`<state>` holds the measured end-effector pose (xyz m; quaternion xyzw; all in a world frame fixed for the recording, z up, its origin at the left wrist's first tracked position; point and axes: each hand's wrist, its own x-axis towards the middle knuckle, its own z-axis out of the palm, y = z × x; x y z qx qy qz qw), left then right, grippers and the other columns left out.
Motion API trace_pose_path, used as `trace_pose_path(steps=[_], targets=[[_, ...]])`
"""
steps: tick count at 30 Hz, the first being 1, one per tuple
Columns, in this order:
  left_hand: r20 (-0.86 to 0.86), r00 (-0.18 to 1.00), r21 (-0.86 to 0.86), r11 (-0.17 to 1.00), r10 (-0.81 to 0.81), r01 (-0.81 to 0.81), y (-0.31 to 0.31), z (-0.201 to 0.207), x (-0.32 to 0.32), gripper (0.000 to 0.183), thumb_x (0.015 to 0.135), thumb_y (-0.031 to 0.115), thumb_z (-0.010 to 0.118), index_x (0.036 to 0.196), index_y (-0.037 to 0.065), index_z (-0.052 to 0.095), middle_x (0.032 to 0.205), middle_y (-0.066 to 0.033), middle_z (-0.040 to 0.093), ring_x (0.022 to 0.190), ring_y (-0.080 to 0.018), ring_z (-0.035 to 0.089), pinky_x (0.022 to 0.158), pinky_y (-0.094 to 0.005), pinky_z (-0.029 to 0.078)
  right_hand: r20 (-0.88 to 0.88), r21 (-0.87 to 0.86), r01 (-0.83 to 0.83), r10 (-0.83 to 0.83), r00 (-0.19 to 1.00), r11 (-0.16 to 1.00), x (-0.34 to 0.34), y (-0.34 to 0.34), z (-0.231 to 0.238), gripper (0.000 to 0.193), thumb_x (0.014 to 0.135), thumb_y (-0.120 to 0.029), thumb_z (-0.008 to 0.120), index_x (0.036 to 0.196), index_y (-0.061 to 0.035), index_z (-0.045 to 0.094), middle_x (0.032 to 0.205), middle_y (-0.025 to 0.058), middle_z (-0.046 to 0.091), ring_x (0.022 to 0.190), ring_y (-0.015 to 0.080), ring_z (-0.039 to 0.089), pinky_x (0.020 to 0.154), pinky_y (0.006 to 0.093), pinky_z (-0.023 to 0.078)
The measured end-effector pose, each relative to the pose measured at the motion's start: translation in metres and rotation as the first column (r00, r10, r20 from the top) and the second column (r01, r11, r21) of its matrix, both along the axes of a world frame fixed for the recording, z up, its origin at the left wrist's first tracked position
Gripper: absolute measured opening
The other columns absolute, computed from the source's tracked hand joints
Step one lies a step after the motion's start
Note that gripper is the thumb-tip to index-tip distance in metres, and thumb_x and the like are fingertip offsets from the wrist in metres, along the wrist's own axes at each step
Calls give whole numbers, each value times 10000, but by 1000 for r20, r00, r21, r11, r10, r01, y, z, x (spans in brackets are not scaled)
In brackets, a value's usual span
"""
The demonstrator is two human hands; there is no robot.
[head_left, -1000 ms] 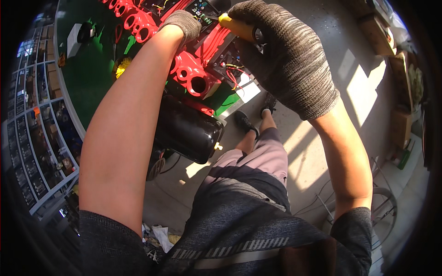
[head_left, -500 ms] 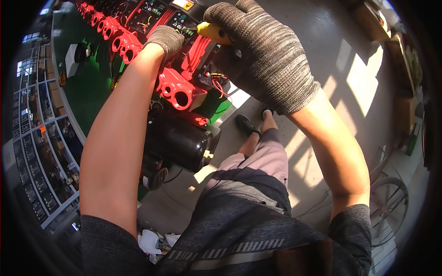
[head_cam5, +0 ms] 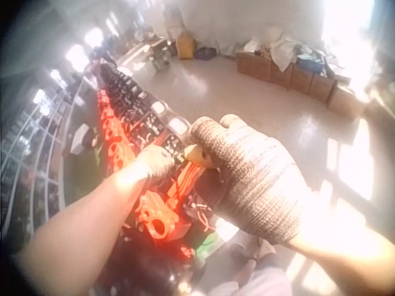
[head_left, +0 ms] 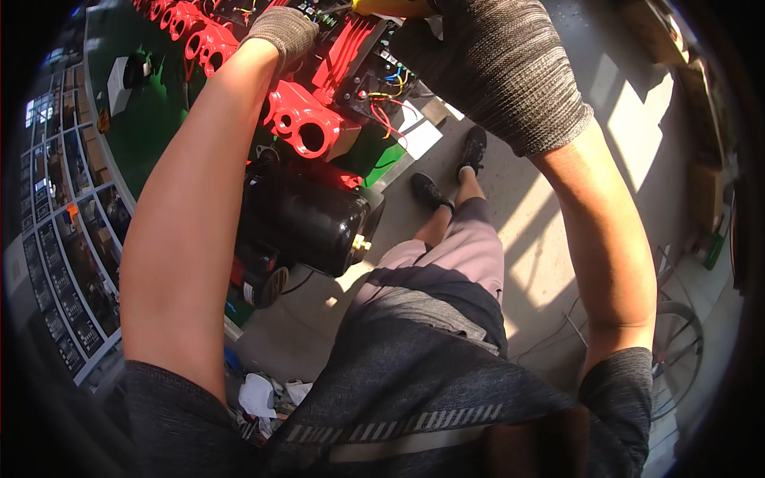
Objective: The person works on the wiring inside a water pump motor using a screwdriver, handling a small component and securing connections within the terminal box.
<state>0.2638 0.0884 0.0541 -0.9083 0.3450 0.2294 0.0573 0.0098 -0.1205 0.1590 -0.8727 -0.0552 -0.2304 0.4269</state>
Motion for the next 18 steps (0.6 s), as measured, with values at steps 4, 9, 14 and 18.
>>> trace_pose_path(steps=[4,9,14,18], targets=[[-188,912,-207,893,365,-400,-15,11,-27,238,927,229,584,862,25,689,640,-112,657,490,-201,627,529,-352,514,32,25,-24,23,999,999,1,-5,7,338,744,15,640,1068,-80,621,843,114,594,748,282,630,665,378,539],[-161,930,-241,901,331,-362,-18,8,-27,215,916,235,632,963,35,696,712,-115,690,611,-226,694,619,-374,549,32,47,-27,25,999,999,-6,-2,22,329,741,28,652,1055,-71,633,836,91,614,720,231,636,642,350,540],[250,807,413,813,-535,411,-18,-1,-4,174,864,173,620,995,112,717,971,-95,721,949,-277,706,877,-390,563,85,78,-25,19,996,997,4,-9,3,331,744,36,662,1059,-59,635,887,108,652,779,252,674,662,348,557],[143,975,216,967,-170,137,-10,-4,2,219,907,215,564,1000,91,718,1043,-118,704,925,-284,709,871,-392,567,37,-88,-24,27,999,996,6,-13,11,298,762,-32,669,1051,-79,618,870,135,669,822,314,692,708,390,566]])
